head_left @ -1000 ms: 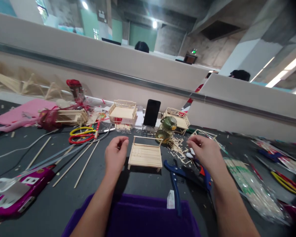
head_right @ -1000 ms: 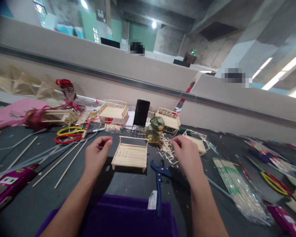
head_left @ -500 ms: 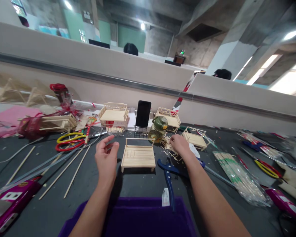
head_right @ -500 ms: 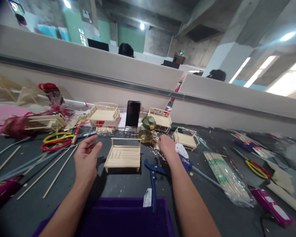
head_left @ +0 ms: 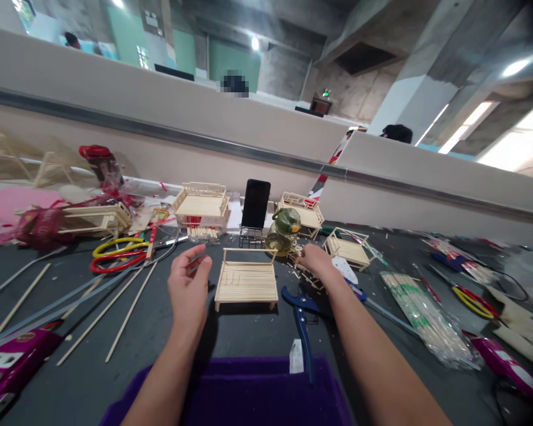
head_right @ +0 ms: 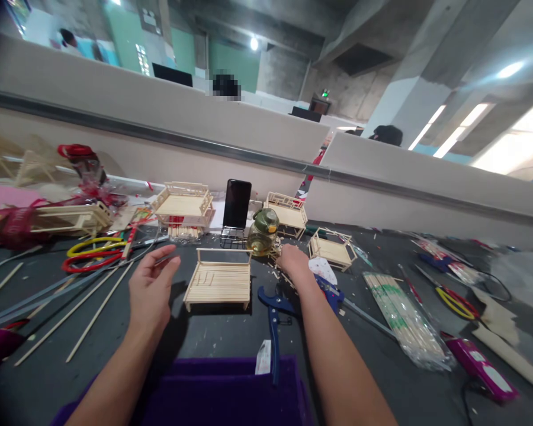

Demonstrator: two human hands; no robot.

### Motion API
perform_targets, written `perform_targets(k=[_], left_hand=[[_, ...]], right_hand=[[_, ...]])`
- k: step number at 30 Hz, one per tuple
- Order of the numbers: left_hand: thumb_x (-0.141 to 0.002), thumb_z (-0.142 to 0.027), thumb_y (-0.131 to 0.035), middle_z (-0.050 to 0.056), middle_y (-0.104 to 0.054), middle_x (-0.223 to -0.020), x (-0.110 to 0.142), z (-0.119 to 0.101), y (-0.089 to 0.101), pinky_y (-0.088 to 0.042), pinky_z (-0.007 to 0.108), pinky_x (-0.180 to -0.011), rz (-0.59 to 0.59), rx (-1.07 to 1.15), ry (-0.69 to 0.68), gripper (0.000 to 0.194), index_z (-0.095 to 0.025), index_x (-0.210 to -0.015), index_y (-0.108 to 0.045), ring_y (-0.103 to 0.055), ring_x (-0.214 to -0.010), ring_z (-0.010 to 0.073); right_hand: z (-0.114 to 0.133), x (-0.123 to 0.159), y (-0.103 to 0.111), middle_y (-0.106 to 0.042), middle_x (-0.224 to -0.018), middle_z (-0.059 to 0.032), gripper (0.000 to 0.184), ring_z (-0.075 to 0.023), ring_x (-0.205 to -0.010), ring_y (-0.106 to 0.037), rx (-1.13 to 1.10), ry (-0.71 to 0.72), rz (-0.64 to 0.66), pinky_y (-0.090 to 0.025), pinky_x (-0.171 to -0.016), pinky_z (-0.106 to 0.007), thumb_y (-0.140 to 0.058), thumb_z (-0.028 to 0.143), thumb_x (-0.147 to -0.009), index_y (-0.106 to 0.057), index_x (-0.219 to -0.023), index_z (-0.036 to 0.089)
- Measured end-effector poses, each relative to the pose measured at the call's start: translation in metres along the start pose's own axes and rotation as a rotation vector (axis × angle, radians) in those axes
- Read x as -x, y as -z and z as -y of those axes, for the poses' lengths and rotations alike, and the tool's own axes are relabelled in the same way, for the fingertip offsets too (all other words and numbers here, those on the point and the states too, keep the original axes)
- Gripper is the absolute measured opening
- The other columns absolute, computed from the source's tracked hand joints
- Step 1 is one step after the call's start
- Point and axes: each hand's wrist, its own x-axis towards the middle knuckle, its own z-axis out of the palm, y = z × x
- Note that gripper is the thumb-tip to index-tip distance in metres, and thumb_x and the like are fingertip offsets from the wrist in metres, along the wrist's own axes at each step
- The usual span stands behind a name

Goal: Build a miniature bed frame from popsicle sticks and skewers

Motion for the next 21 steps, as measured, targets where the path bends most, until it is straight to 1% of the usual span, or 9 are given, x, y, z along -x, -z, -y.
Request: perform_targets(k=[4,8,10,13,15,17,18,19,21], left_hand=[[-0.074,-0.032,-0.067,0.007,-0.064,-0.108,0.000,-0.001,0.000,-0.048,0.031,-0.084,0.016,0.025,0.019,0.033,-0.017,-0.103,-0.065,-0.062,-0.092,0.0180],[-0.072,-0.030,-0.068,0.007,-0.063,-0.108,0.000,-0.001,-0.001,-0.047,0.029,-0.082,0.017,0.042,0.029,0.033,-0.017,-0.102,-0.066,-0.061,-0.089,0.0169],[-0.072,-0.029,-0.069,0.007,-0.064,-0.108,-0.001,0.000,-0.001,-0.047,0.029,-0.081,0.021,0.047,0.034,0.033,-0.017,-0.102,-0.066,-0.061,-0.089,0.0168],[-0.072,-0.030,-0.068,0.006,-0.064,-0.107,-0.001,0.000,0.000,-0.047,0.029,-0.081,0.033,0.033,0.039,0.033,-0.017,-0.103,-0.066,-0.061,-0.089,0.0171],[-0.072,-0.031,-0.068,0.006,-0.065,-0.106,-0.002,0.000,0.001,-0.046,0.028,-0.079,0.056,0.021,0.054,0.033,-0.017,-0.102,-0.067,-0.060,-0.088,0.0168],[-0.072,-0.032,-0.068,0.006,-0.066,-0.104,-0.002,-0.001,0.002,-0.046,0.027,-0.075,0.080,0.018,0.084,0.033,-0.017,-0.101,-0.067,-0.060,-0.085,0.0162],[-0.071,-0.032,-0.068,0.006,-0.066,-0.102,-0.002,-0.002,0.002,-0.045,0.027,-0.074,0.087,0.018,0.098,0.033,-0.017,-0.100,-0.067,-0.059,-0.083,0.0160],[-0.071,-0.032,-0.068,0.006,-0.067,-0.100,-0.002,-0.003,0.003,-0.045,0.027,-0.073,0.089,0.020,0.110,0.032,-0.016,-0.099,-0.068,-0.059,-0.081,0.0158],[-0.071,-0.032,-0.067,0.005,-0.068,-0.096,-0.001,-0.004,0.003,-0.045,0.027,-0.072,0.092,0.025,0.124,0.032,-0.016,-0.098,-0.068,-0.058,-0.079,0.0156]], right_hand=[[0.004,-0.004,-0.012,-0.070,-0.108,-0.0175,0.026,-0.0271,-0.102,-0.066,-0.001,-0.014,0.015,-0.048,-0.078,-0.032,-0.063,0.024,-0.080,-0.069,-0.104,0.015],[0.008,-0.004,-0.019,-0.069,-0.110,-0.0185,0.031,-0.0265,-0.103,-0.066,-0.031,-0.015,0.002,-0.048,-0.079,-0.031,-0.066,0.024,-0.077,-0.068,-0.107,0.014],[0.008,-0.003,-0.019,-0.069,-0.108,-0.0177,0.028,-0.0253,-0.100,-0.066,-0.059,-0.020,-0.012,-0.047,-0.077,-0.029,-0.065,0.021,-0.076,-0.069,-0.103,0.014],[0.002,0.002,-0.013,-0.072,-0.096,-0.0149,0.019,-0.0236,-0.091,-0.068,-0.117,-0.018,-0.034,-0.046,-0.070,-0.027,-0.061,0.019,-0.075,-0.071,-0.090,0.014],[-0.006,0.010,-0.004,-0.072,-0.083,-0.0126,0.015,-0.0221,-0.083,-0.068,-0.167,-0.004,-0.051,-0.045,-0.066,-0.026,-0.058,0.019,-0.075,-0.071,-0.080,0.014],[-0.011,0.024,0.005,-0.070,-0.069,-0.0093,0.017,-0.0199,-0.073,-0.067,-0.232,0.032,-0.058,-0.044,-0.062,-0.025,-0.054,0.018,-0.076,-0.070,-0.073,0.014],[-0.011,0.032,0.009,-0.068,-0.064,-0.0071,0.019,-0.0182,-0.068,-0.065,-0.268,0.063,-0.056,-0.043,-0.061,-0.024,-0.051,0.018,-0.076,-0.069,-0.073,0.014],[-0.008,0.041,0.012,-0.067,-0.063,-0.0046,0.020,-0.0163,-0.064,-0.064,-0.315,0.100,-0.053,-0.043,-0.059,-0.023,-0.050,0.018,-0.077,-0.069,-0.077,0.014],[0.006,0.060,0.015,-0.066,-0.066,0.0002,0.023,-0.0129,-0.060,-0.060,-0.461,0.210,-0.052,-0.042,-0.056,-0.021,-0.050,0.021,-0.078,-0.068,-0.092,0.015]])
